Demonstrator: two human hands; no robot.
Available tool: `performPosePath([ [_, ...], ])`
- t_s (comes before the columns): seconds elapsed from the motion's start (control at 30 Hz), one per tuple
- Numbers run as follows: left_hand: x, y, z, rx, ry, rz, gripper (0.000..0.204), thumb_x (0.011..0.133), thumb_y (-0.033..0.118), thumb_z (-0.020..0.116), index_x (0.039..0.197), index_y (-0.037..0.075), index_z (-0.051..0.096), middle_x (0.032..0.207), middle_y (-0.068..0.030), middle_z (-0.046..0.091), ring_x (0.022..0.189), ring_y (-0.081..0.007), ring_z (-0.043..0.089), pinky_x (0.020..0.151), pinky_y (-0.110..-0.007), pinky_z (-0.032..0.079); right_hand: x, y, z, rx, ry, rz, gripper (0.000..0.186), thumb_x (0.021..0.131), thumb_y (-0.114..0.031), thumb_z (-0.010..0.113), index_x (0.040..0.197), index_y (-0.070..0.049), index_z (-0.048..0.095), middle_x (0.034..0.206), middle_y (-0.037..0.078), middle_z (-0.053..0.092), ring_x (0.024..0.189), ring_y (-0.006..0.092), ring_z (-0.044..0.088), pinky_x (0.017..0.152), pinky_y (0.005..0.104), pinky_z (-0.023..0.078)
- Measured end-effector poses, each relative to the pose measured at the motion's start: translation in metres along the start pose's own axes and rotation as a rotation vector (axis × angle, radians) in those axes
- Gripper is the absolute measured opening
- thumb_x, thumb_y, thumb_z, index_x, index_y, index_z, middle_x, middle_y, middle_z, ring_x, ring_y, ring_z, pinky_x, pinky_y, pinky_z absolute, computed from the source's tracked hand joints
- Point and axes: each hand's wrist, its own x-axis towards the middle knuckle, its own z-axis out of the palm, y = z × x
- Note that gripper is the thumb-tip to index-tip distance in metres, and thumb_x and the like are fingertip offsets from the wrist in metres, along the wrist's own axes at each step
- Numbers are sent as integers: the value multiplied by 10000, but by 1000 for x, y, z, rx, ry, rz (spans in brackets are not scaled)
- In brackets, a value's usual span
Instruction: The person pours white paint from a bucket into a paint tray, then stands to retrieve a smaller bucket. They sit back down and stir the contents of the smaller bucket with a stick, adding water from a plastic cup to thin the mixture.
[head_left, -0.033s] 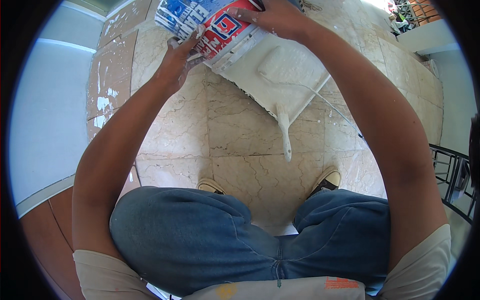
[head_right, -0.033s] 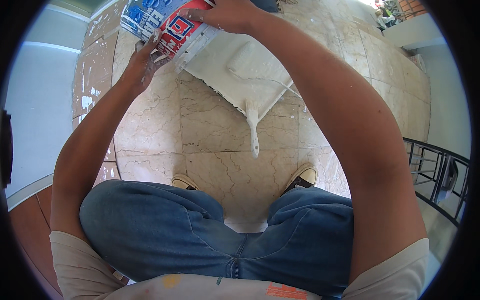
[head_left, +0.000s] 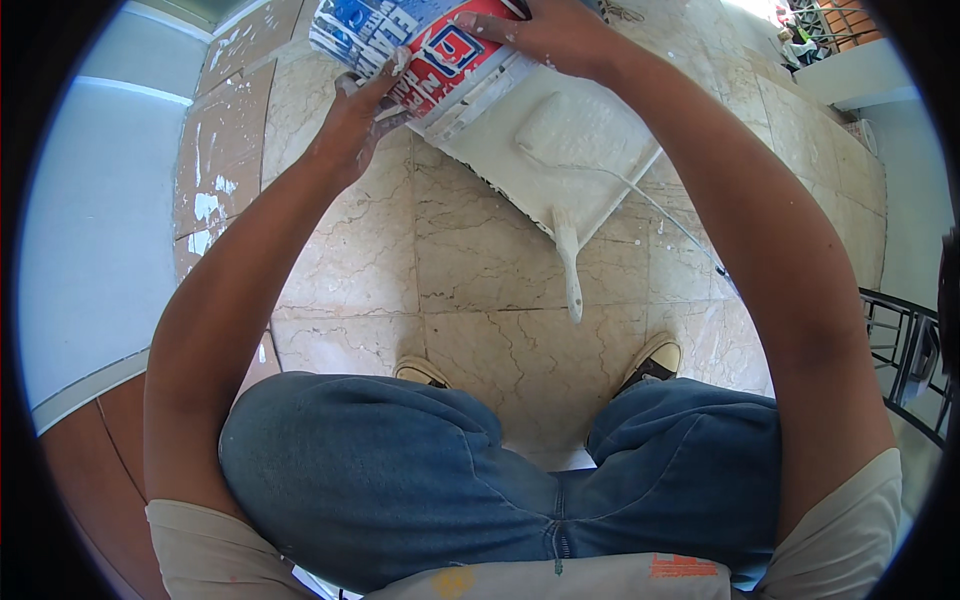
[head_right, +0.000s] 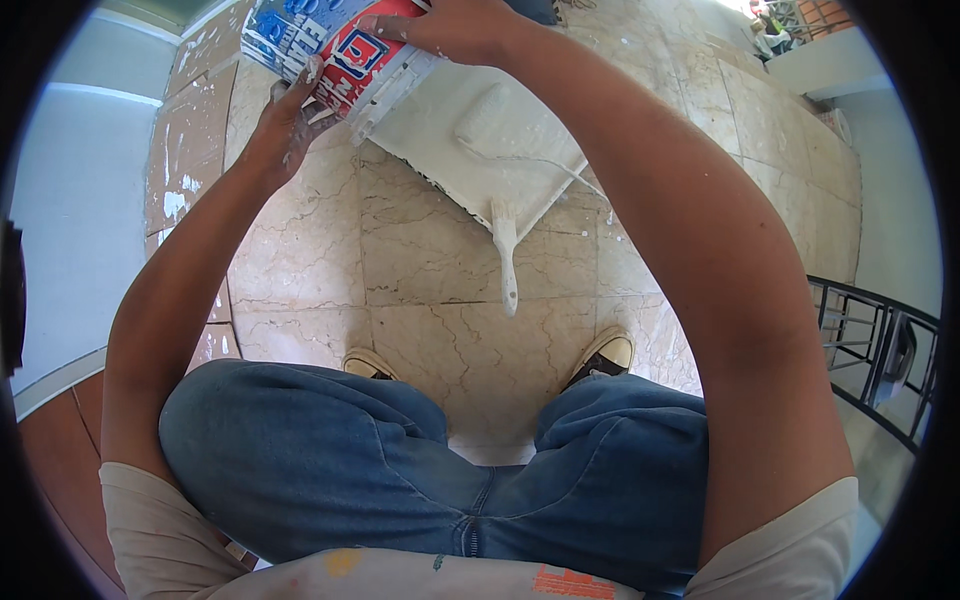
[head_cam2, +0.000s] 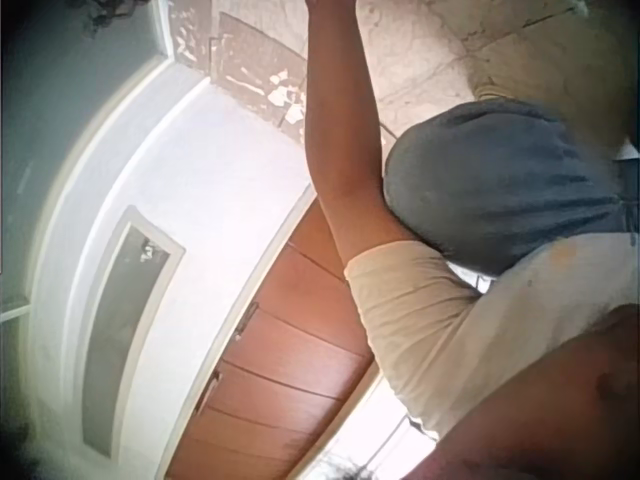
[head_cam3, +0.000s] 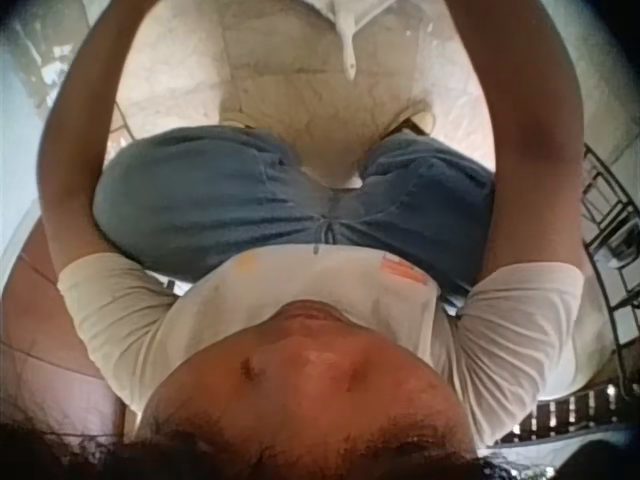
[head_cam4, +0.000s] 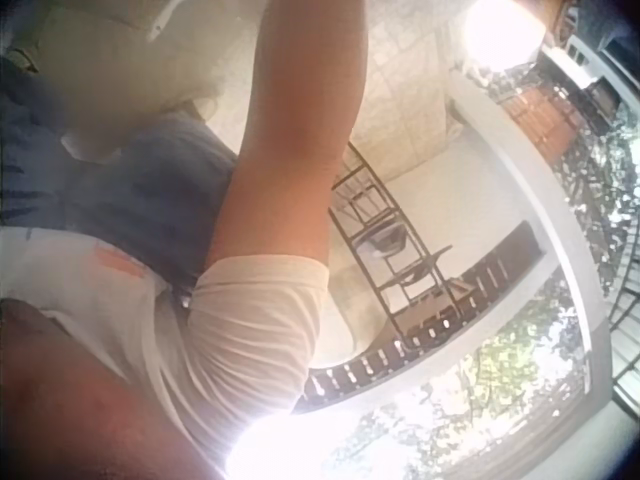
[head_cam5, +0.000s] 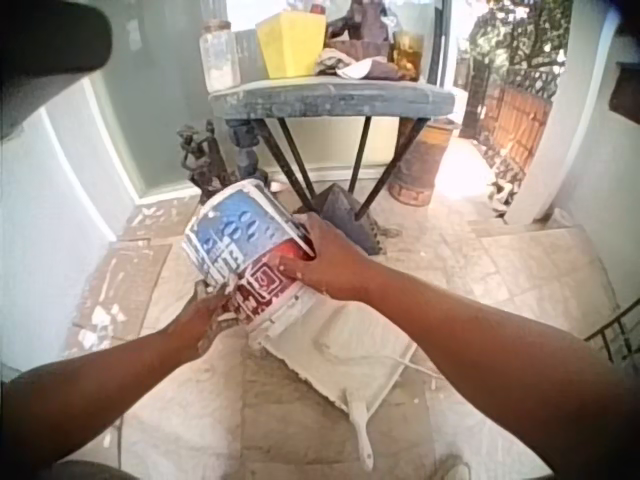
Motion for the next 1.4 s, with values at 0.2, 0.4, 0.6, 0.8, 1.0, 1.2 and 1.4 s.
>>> performPosePath([
  [0.2, 1, 5, 9, -2, -41, 48, 951, 842, 605, 778, 1458, 39, 325, 1370, -139, 550, 1268, -261, 545, 1100, -473, 429, -6, -16, -19, -81, 22, 14, 705, 878, -371, 775, 1332, 78, 476, 1240, 296, 622, 1147, 366, 624, 1004, 419, 483],
  [0.4, -1, 7, 6, 45, -22, 97, 1052, 848, 598, 774, 1517, 32, 191, 1447, -155, 476, 1338, -289, 488, 1134, -499, 400, -12, -26, -21, -77, 49, 3, 767, 875, -401, 784, 1367, 82, 450, 1285, 312, 596, 1192, 387, 608, 1040, 423, 470],
  [0.6, -2, 10, 1, 81, 5, 134, 1044, 873, 580, 760, 1535, 51, 150, 1479, -140, 438, 1361, -275, 456, 1152, -517, 369, -10, -23, -16, -111, 101, -80, 776, 875, -392, 791, 1382, 78, 440, 1303, 304, 588, 1214, 379, 597, 1062, 423, 458],
  [0.8, -1, 8, -2, 53, 3, 182, 1049, 882, 515, 773, 1539, 42, 106, 1498, -165, 415, 1386, -295, 445, 1161, -531, 370, -11, -26, -18, 25, 76, -133, 738, 852, -355, 819, 1347, 65, 469, 1280, 270, 601, 1190, 352, 602, 1048, 417, 462],
  [1.0, 6, 5, -11, 52, -8, 205, 1067, 907, 385, 786, 1540, 4, 16, 1517, -226, 378, 1406, -320, 441, 1173, -528, 390, -13, -29, -17, -12, 106, -102, 740, 845, -336, 829, 1353, 62, 466, 1283, 269, 598, 1201, 346, 596, 1051, 411, 462],
  [1.2, 7, 5, -7, 83, 26, 252, 1070, 893, 429, 792, 1536, 22, 40, 1527, -218, 360, 1408, -318, 426, 1163, -539, 382, -16, -29, -18, -19, 116, -74, 765, 839, -349, 838, 1358, 65, 458, 1308, 279, 572, 1217, 352, 584, 1058, 413, 457],
  [1.4, 4, 7, -24, 70, 0, 245, 1059, 881, 484, 791, 1547, 40, 97, 1523, -142, 404, 1408, -288, 435, 1173, -604, 321, -18, -40, -13, -22, 130, -73, 774, 827, -356, 850, 1348, 65, 464, 1269, 270, 580, 1185, 347, 592, 1040, 410, 465],
])
